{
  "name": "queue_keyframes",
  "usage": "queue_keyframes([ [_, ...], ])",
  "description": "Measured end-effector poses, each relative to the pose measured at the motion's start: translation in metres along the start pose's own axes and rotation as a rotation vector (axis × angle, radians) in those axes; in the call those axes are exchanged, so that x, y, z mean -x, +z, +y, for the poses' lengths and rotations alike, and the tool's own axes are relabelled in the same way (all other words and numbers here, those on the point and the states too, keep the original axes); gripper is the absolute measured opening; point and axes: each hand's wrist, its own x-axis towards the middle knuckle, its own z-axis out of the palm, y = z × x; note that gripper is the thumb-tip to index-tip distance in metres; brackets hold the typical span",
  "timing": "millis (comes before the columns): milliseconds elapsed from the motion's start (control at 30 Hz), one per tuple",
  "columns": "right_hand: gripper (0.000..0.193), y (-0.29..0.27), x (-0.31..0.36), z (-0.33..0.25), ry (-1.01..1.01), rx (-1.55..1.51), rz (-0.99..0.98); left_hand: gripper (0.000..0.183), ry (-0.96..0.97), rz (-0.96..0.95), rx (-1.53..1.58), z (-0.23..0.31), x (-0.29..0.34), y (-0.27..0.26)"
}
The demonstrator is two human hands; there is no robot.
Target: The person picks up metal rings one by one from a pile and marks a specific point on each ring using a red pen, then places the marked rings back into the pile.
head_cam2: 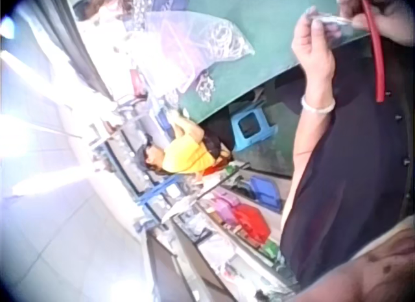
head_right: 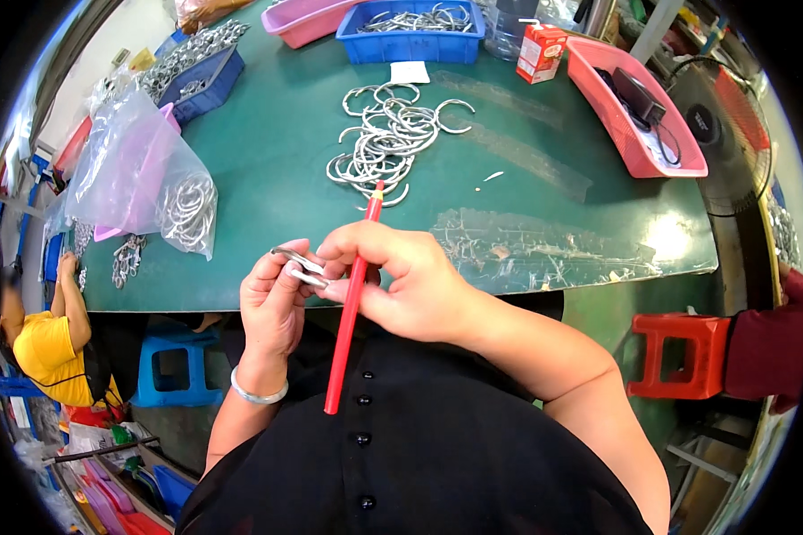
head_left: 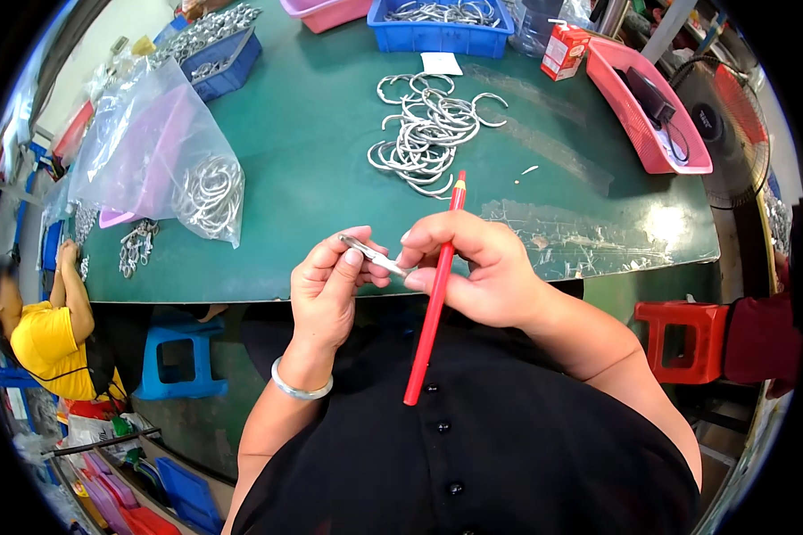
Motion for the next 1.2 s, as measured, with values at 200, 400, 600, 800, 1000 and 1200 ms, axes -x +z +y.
queue_keyframes([
  [200,0.026,0.011,-0.001,-0.005,-0.120,0.144,0.038,0.021,-0.064,-0.021,0.053,0.001,0.000,-0.002],
  [400,0.026,0.010,0.000,-0.004,-0.169,0.229,0.009,0.021,-0.116,-0.019,0.104,0.000,-0.001,0.000],
  [600,0.027,0.017,-0.001,-0.002,-0.328,0.310,0.028,0.021,-0.105,-0.057,0.118,-0.001,0.000,-0.001],
  [800,0.024,0.017,0.003,-0.001,-0.372,0.388,0.057,0.021,-0.044,-0.029,0.014,0.001,0.000,-0.002],
  [1000,0.027,0.000,0.009,0.006,-0.331,0.465,0.070,0.020,0.346,-0.028,-0.399,0.006,0.002,-0.004],
  [1200,0.021,-0.004,0.020,0.025,-0.021,0.054,0.239,0.016,0.673,-0.052,-0.837,0.024,0.003,0.009],
])
